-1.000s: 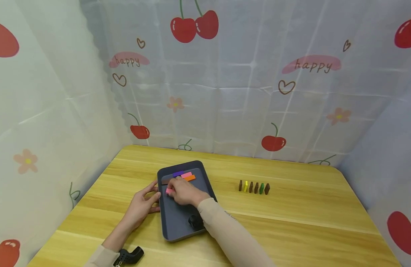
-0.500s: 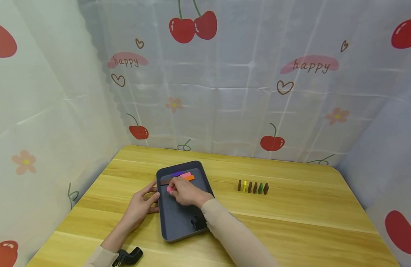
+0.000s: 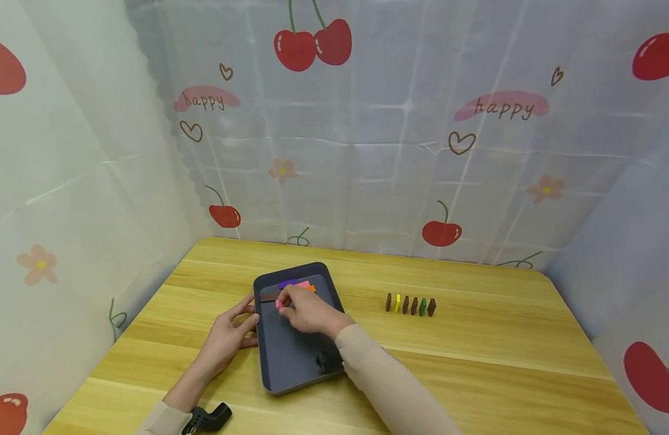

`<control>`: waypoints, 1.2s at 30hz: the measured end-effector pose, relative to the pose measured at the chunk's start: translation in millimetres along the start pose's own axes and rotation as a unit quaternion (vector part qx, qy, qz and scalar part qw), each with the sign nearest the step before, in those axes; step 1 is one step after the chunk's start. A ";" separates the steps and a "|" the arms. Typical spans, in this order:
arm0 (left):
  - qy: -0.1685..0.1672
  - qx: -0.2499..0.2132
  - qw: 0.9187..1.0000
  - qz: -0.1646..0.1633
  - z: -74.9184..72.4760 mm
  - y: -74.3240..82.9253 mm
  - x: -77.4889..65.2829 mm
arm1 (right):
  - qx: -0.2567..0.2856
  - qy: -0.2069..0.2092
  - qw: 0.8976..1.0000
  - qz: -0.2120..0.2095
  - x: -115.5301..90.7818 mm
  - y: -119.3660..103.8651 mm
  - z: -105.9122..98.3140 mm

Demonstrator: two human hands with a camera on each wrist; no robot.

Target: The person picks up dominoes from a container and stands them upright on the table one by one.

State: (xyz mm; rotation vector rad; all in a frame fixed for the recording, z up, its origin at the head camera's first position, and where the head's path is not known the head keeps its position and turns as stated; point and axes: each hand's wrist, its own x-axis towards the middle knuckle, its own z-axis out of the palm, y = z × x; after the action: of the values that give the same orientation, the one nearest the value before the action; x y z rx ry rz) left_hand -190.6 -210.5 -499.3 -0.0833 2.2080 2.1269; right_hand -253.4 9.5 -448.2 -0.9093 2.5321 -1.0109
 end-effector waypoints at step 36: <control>0.003 0.011 1.000 -0.002 1.3 3.6 -1.3 | 0.037 0.081 0.995 0.048 -72.6 32.4 -56.5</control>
State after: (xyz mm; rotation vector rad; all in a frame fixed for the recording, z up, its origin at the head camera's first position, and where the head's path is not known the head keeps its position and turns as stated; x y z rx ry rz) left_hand -189.6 -209.2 -495.6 -0.0922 2.2331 2.1028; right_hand -237.9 103.8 -428.9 -0.7028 2.6207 -1.1835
